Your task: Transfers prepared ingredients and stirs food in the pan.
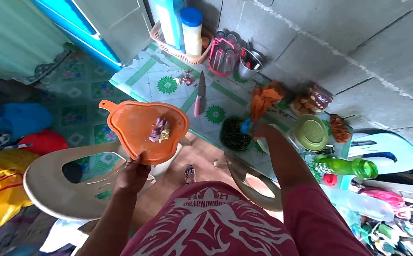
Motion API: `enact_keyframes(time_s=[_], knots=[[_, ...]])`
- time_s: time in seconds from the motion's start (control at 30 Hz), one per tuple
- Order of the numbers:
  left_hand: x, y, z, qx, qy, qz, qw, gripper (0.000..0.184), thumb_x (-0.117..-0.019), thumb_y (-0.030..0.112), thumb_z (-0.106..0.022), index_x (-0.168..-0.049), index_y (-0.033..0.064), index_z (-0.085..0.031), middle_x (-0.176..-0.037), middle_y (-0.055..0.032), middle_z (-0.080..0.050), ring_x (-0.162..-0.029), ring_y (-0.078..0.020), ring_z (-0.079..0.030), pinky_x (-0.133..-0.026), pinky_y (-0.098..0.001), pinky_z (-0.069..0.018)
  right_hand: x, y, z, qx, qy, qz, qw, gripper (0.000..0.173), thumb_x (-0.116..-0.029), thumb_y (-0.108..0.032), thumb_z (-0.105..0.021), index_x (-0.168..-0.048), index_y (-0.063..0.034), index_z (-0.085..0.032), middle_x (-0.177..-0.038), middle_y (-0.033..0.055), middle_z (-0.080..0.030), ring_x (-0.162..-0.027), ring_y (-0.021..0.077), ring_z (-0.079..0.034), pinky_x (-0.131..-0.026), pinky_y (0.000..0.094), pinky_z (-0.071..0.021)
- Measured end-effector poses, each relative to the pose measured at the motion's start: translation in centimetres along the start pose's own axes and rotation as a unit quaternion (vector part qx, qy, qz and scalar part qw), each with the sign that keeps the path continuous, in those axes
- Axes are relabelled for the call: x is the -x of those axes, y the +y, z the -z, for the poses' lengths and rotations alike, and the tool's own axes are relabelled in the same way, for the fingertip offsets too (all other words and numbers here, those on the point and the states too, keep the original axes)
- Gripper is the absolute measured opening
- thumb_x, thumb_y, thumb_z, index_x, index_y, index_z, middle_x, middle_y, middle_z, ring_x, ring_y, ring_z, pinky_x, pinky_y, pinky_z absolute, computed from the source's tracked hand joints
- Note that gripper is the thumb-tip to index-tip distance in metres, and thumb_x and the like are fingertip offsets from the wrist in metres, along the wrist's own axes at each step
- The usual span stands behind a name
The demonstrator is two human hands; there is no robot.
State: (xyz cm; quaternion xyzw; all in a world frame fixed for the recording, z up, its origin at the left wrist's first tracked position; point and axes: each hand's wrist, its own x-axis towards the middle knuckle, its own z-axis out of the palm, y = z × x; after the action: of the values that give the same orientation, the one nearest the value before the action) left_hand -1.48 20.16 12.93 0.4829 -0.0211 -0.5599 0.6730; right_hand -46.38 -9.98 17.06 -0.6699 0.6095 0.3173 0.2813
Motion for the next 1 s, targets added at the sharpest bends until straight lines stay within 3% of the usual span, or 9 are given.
enact_keyframes(time_s=[0.1, 0.2, 0.33, 0.43, 0.57, 0.7, 0.9, 1.0], knots=[[0.1, -0.2, 0.1, 0.004, -0.002, -0.001, 1.0, 0.025, -0.1096, 0.014, -0.035, -0.132, 0.0149, -0.045, -0.11, -0.0075, -0.069, -0.092, -0.0173, -0.071, -0.08, -0.0351, -0.0612, 0.9, -1.6, 0.3, 0.013, 0.003, 0.004, 1.0, 0.062, -0.0806, -0.025, -0.085, -0.13, 0.006, -0.062, -0.126, 0.0301, -0.065, -0.121, 0.0469, -0.061, -0.099, 0.0706, -0.0469], [0.3, -0.4, 0.1, 0.007, 0.002, -0.004, 1.0, 0.024, -0.1101, 0.015, -0.036, -0.133, 0.0155, -0.044, -0.11, -0.0077, -0.069, -0.091, -0.0174, -0.071, -0.079, -0.0351, -0.0615, 1.4, -2.6, -0.2, 0.042, -0.003, 0.014, 0.999, 0.063, -0.0765, -0.027, -0.086, -0.125, 0.007, -0.063, -0.122, 0.0292, -0.066, -0.116, 0.046, -0.064, -0.094, 0.0701, -0.0497], [0.4, -0.9, 0.2, 0.009, 0.006, 0.0, 1.0, 0.024, -0.1095, 0.015, -0.036, -0.132, 0.0154, -0.043, -0.11, -0.0079, -0.069, -0.091, -0.0182, -0.071, -0.078, -0.0356, -0.0614, 4.0, -4.1, -1.0, 0.058, -0.04, 0.022, 0.997, 0.053, -0.082, -0.021, -0.084, -0.122, 0.008, -0.064, -0.118, 0.0274, -0.068, -0.112, 0.044, -0.066, -0.094, 0.0672, -0.0508], [0.5, -1.2, 0.0, 0.015, -0.008, 0.003, 1.0, 0.025, -0.1096, 0.014, -0.035, -0.134, 0.0158, -0.042, -0.111, -0.0074, -0.068, -0.093, -0.0179, -0.071, -0.08, -0.0351, -0.0614, 3.8, -3.2, -2.8, 0.048, -0.037, 0.038, 0.997, 0.05, -0.0802, -0.018, -0.085, -0.118, 0.009, -0.066, -0.112, 0.0274, -0.07, -0.106, 0.0441, -0.068, -0.091, 0.068, -0.0513], [0.5, -1.6, -0.3, 0.029, -0.014, 0.005, 0.999, 0.027, -0.1099, 0.013, -0.034, -0.136, 0.0158, -0.041, -0.113, -0.0076, -0.068, -0.095, -0.0185, -0.071, -0.08, -0.0356, -0.0613, 4.8, -1.9, -3.6, 0.057, -0.074, 0.034, 0.995, 0.047, -0.085, -0.018, -0.082, -0.12, 0.0097, -0.065, -0.116, 0.0284, -0.068, -0.11, 0.044, -0.066, -0.094, 0.067, -0.0495], [0.3, -1.9, -0.7, 0.02, -0.019, 0.012, 1.0, 0.026, -0.1102, 0.013, -0.035, -0.135, 0.0154, -0.041, -0.112, -0.0077, -0.068, -0.095, -0.018, -0.071, -0.081, -0.0352, -0.0611, 4.2, 1.5, -5.3, 0.039, -0.056, 0.012, 0.998, 0.057, -0.0794, -0.019, -0.085, -0.127, 0.0059, -0.064, -0.12, 0.0281, -0.068, -0.114, 0.0466, -0.064, -0.095, 0.0719, -0.0471], [0.2, -1.9, -1.3, 0.005, -0.015, 0.01, 1.0, 0.027, -0.11, 0.014, -0.034, -0.136, 0.0147, -0.041, -0.112, -0.0068, -0.067, -0.094, -0.0177, -0.07, -0.081, -0.0363, -0.0606, 5.3, 3.2, -3.0, 0.047, -0.055, -0.026, 0.997, 0.058, -0.0822, -0.021, -0.085, -0.124, 0.0124, -0.063, -0.125, 0.0318, -0.064, -0.12, 0.047, -0.062, -0.1, 0.0687, -0.0465], [0.4, -1.7, -1.4, 0.006, -0.023, 0.011, 1.0, 0.026, -0.1092, 0.013, -0.035, -0.134, 0.0155, -0.042, -0.111, -0.0068, -0.068, -0.093, -0.0177, -0.071, -0.08, -0.0361, -0.061, 4.4, 4.1, -1.8, 0.046, -0.041, -0.044, 0.997, 0.063, -0.0833, -0.024, -0.084, -0.129, 0.0119, -0.06, -0.13, 0.0319, -0.062, -0.126, 0.0467, -0.058, -0.105, 0.0679, -0.0439]])
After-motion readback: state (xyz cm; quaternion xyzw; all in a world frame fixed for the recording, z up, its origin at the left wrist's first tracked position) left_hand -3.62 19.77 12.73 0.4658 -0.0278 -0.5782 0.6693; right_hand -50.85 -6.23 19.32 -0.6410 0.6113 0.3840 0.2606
